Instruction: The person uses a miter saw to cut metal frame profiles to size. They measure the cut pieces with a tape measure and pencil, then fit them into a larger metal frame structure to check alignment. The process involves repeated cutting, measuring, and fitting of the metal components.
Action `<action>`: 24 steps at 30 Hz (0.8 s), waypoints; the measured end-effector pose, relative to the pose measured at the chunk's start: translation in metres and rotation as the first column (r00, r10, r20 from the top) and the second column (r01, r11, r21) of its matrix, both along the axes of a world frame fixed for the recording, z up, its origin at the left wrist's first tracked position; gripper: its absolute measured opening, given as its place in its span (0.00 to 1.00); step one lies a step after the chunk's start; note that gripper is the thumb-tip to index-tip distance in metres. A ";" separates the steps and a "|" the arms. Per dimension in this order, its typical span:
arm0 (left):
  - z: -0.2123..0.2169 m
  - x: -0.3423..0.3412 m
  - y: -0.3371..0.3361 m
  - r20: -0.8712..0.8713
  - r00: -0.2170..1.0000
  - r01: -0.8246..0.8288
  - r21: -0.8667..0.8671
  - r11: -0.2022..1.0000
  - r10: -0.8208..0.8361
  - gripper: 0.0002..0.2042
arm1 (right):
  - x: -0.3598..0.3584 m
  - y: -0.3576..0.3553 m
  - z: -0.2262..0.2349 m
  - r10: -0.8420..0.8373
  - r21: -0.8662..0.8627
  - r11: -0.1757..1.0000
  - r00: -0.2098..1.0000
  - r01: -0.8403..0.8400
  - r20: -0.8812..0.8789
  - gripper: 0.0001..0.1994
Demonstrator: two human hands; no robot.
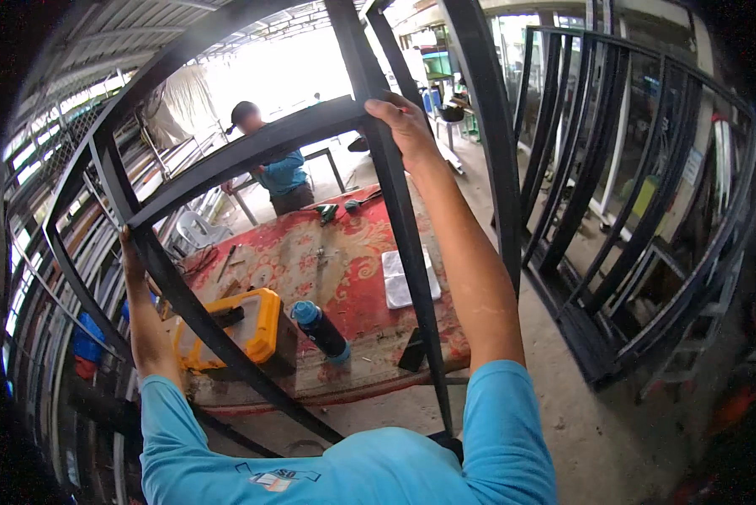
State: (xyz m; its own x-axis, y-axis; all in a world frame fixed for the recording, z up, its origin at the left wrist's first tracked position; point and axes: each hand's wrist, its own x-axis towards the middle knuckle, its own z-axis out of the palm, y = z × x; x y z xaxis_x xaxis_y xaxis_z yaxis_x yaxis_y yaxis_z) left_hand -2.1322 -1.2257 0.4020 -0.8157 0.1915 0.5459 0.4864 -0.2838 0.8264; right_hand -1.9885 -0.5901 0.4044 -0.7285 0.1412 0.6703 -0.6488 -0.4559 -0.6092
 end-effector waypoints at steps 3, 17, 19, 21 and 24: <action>0.003 -0.001 0.019 -0.051 0.998 -0.030 0.033 0.999 0.032 0.29 | -0.008 0.008 -0.001 -0.029 -0.017 0.999 0.999 0.029 -0.019 0.21; -0.006 -0.003 0.011 -0.051 0.965 -0.247 0.154 0.957 0.257 0.32 | 0.002 0.008 0.001 0.052 0.080 0.996 0.998 -0.049 -0.034 0.24; -0.007 0.004 0.012 -0.034 0.964 -0.255 0.179 0.950 0.265 0.31 | 0.003 0.003 -0.002 0.026 0.041 0.999 0.999 -0.025 -0.025 0.24; -0.002 0.002 0.013 -0.067 0.948 -0.299 0.140 0.944 0.310 0.33 | -0.005 0.003 -0.003 0.054 0.007 0.999 0.997 -0.053 -0.046 0.23; -0.003 0.005 0.009 -0.051 0.950 -0.301 0.101 0.948 0.307 0.33 | -0.005 0.000 -0.003 0.038 -0.001 0.999 0.998 -0.038 -0.054 0.22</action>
